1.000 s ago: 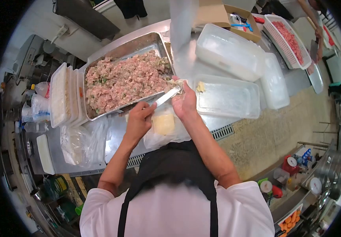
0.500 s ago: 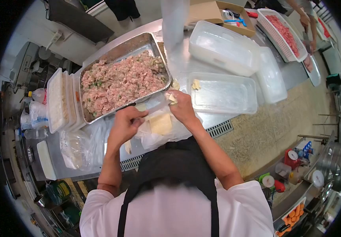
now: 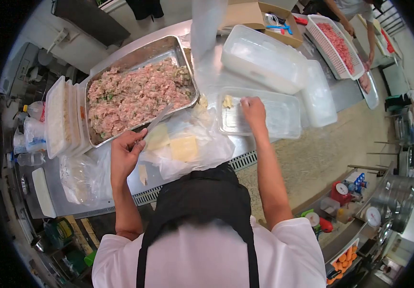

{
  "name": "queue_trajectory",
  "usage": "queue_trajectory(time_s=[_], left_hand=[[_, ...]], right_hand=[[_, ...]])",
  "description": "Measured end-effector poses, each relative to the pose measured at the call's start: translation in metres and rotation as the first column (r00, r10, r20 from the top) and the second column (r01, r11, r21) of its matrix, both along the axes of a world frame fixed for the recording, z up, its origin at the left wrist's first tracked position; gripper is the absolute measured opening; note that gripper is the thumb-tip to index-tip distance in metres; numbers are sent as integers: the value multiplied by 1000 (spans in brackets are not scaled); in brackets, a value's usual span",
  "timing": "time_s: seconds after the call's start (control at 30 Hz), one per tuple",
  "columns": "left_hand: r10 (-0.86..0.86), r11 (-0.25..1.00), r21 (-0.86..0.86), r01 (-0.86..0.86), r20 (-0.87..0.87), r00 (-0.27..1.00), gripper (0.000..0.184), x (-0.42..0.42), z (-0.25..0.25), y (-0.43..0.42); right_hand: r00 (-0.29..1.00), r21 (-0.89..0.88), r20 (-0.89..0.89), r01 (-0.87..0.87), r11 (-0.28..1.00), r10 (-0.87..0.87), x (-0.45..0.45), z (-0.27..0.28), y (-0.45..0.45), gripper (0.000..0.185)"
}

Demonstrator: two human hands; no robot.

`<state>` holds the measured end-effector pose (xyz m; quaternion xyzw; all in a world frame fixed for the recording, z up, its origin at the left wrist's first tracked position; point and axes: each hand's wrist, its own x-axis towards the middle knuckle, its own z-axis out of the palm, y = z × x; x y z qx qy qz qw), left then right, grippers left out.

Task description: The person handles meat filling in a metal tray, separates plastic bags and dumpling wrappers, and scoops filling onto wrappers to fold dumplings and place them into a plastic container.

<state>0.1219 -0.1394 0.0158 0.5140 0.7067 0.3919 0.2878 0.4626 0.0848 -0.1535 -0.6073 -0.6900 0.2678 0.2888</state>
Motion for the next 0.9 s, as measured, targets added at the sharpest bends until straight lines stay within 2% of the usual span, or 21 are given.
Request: queue_trajectory(time_s=[0.03, 0.07, 0.13, 0.23, 0.27, 0.33, 0.37, 0.43, 0.5, 0.57, 0.63, 0.7, 0.77, 0.8, 0.83, 0.9], left_hand=[[8, 1000, -5, -8, 16, 1000, 33, 1, -1, -1], [16, 1000, -11, -16, 30, 999, 33, 1, -3, -2], [31, 999, -17, -30, 30, 999, 33, 0, -1, -6], [54, 999, -8, -54, 46, 997, 33, -5, -6, -13], [64, 998, 7, -65, 64, 996, 34, -7, -9, -16], [72, 997, -12, -72, 50, 996, 33, -11, -13, -20], [79, 996, -31, -78, 35, 996, 33, -12, -14, -22], [81, 996, -35, -81, 5, 997, 33, -10, -11, -23], [90, 995, -45, -92, -26, 996, 33, -11, -13, -25], [82, 997, 18, -81, -47, 996, 34, -16, -21, -29], [123, 992, -13, -124, -43, 991, 34, -16, -18, -31], [131, 990, -45, -133, -38, 991, 35, -18, -20, -33], [147, 988, -36, -147, -11, 989, 34, -22, -34, -34], [143, 990, -22, -142, 29, 989, 33, -21, -38, -34], [166, 985, -74, -158, 105, 981, 32, -17, -31, -34], [176, 982, -90, -165, 123, 977, 32, -16, -31, -35]], right_hand=[[995, 168, 91, 13, 986, -29, -7, -2, 0, 31], [995, 169, 95, 10, 986, -26, -11, -3, 0, 31], [993, 219, 15, 110, 970, -116, -22, 2, -1, 28], [985, 295, 42, 149, 944, -168, -33, 3, 0, 29], [985, 294, 43, 147, 944, -167, -35, 3, 0, 29], [979, 67, -26, 202, 977, -201, -38, 4, 1, 27], [980, 66, -24, 199, 978, -198, -40, 4, 1, 27], [968, 75, 100, 223, 972, -230, -42, 4, -1, 25], [965, 59, 119, 227, 972, -233, -40, 11, -4, 24], [967, 33, 138, 212, 977, -215, -46, 26, -14, 22], [1000, 259, -29, 8, 966, 0, -58, 49, -37, 15], [915, 141, -249, -291, 946, 318, -80, 64, -71, 8], [783, 63, -236, -578, 813, 575, -104, 52, -106, 13], [663, 130, -195, -713, 689, 722, -114, 41, -119, 16], [623, 115, -72, -770, 627, 779, -125, 28, -134, 18], [638, 40, 43, -770, 637, 768, -141, 27, -155, 13]])
